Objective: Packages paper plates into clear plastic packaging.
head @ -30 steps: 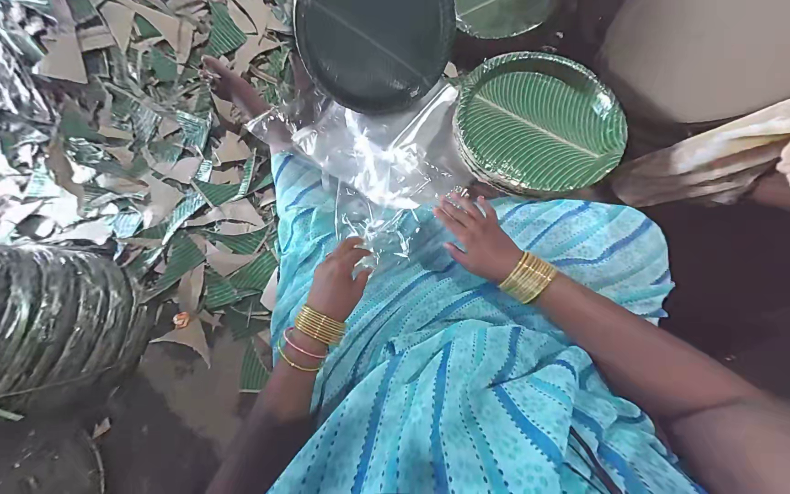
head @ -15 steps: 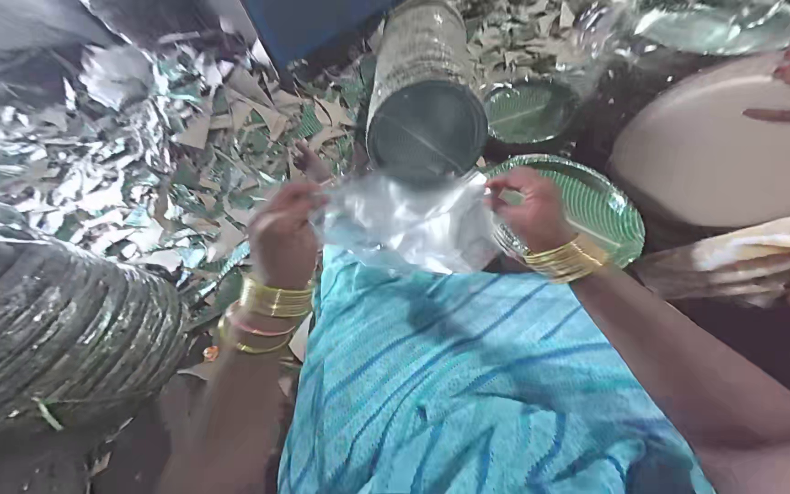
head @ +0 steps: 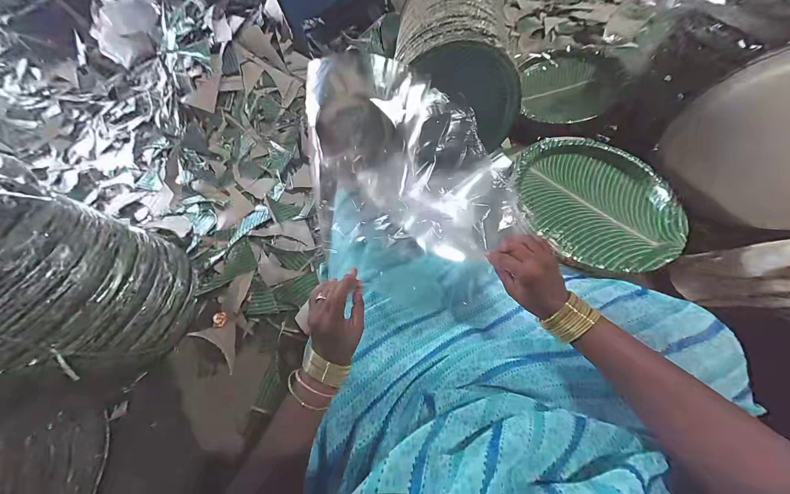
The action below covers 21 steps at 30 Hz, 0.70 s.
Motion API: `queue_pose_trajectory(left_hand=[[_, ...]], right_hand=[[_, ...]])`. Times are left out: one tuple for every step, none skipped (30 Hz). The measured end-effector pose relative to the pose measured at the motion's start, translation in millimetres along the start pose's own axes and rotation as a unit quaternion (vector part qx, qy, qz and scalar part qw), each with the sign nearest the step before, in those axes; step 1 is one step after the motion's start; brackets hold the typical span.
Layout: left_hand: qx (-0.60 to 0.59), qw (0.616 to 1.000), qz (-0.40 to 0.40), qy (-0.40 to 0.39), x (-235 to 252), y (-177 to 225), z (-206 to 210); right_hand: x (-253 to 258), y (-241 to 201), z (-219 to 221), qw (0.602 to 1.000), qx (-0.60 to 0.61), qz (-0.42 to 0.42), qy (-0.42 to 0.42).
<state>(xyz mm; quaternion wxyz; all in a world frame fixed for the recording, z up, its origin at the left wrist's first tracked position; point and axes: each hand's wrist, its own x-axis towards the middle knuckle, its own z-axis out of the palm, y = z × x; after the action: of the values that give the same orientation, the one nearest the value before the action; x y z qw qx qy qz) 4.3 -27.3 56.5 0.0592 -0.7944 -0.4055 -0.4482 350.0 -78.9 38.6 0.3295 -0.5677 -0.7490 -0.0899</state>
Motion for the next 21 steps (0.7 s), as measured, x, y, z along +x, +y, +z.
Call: queue_pose_trajectory(left_hand=[[0.010, 1.000, -0.002, -0.021, -7.1, -4.3, 6.5], [0.018, 0.999, -0.001, -0.043, -12.7, -8.6, 11.3], [0.017, 0.998, 0.000, -0.064, -16.8, -12.6, 14.9], [0.012, 0.996, -0.001, -0.087, -20.7, -15.4, 16.6], [0.002, 0.994, -0.008, -0.110, -24.4, -16.4, 16.3], [-0.012, 0.991, -0.018, -0.129, -26.6, -17.2, 15.7], [-0.030, 0.989, -0.029, -0.143, -26.4, -18.5, 15.6], [-0.048, 0.986, -0.039, -0.155, -25.4, -19.6, 15.4], [-0.067, 0.982, -0.051, -0.167, -24.8, -20.2, 15.0], [-0.086, 0.978, -0.063, -0.178, -24.2, -19.8, 14.2], [-0.098, 0.975, -0.070, -0.187, -23.2, -19.2, 13.0], [-0.107, 0.972, -0.075, -0.196, -22.2, -18.3, 11.7], [-0.113, 0.970, -0.076, -0.204, -21.1, -17.3, 10.5], [-0.117, 0.968, -0.073, -0.209, -20.3, -16.2, 9.8], [-0.121, 0.967, -0.070, -0.214, -19.8, -15.1, 9.3], [-0.126, 0.965, -0.069, -0.221, -19.9, -13.8, 9.3], [-0.130, 0.963, -0.068, -0.228, -20.5, -12.4, 9.4], [-0.133, 0.961, -0.065, -0.233, -21.5, -10.8, 9.6], [-0.135, 0.960, -0.060, -0.237, -22.6, -9.2, 9.8], [-0.136, 0.959, -0.055, -0.242, -23.7, -7.4, 9.6], [-0.137, 0.958, -0.049, -0.248, -25.5, -5.5, 8.9]], right_hand=[[-4.8, 1.2, 4.2, 1.000, 0.003, 0.001, -0.026], [-8.8, 2.1, 7.3, 0.999, 0.002, 0.003, -0.045], [-11.7, 3.1, 9.9, 0.998, 0.000, 0.004, -0.060], [-15.1, 3.3, 11.9, 0.997, -0.002, 0.006, -0.076], [-19.0, 2.7, 13.2, 0.995, -0.007, 0.012, -0.097], [-21.4, 2.2, 14.2, 0.993, -0.013, 0.020, -0.119], [-21.4, 1.4, 14.1, 0.989, -0.019, 0.034, -0.146], [-20.1, 0.1, 12.9, 0.983, -0.022, 0.055, -0.176], [-18.3, -3.3, 10.4, 0.974, -0.019, 0.081, -0.209], [-16.6, -8.2, 7.9, 0.968, -0.009, 0.096, -0.232], [-15.6, -14.6, 6.8, 0.967, 0.002, 0.090, -0.237], [-14.5, -23.2, 6.5, 0.970, 0.016, 0.070, -0.231], [-12.1, -34.5, 5.4, 0.970, 0.038, 0.052, -0.234], [-9.2, -47.5, 4.0, 0.966, 0.066, 0.041, -0.247], [-8.0, -59.3, 5.3, 0.962, 0.087, 0.032, -0.258], [-8.0, -68.6, 8.9, 0.959, 0.099, 0.023, -0.266], [-9.1, -75.9, 14.1, 0.957, 0.108, 0.017, -0.269], [-11.3, -80.7, 20.5, 0.961, 0.106, 0.011, -0.257], [-13.7, -82.9, 26.8, 0.967, 0.098, 0.005, -0.236], [-16.1, -83.1, 32.1, 0.973, 0.089, 0.001, -0.212], [-17.9, -82.8, 34.8, 0.977, 0.084, -0.001, -0.194]])
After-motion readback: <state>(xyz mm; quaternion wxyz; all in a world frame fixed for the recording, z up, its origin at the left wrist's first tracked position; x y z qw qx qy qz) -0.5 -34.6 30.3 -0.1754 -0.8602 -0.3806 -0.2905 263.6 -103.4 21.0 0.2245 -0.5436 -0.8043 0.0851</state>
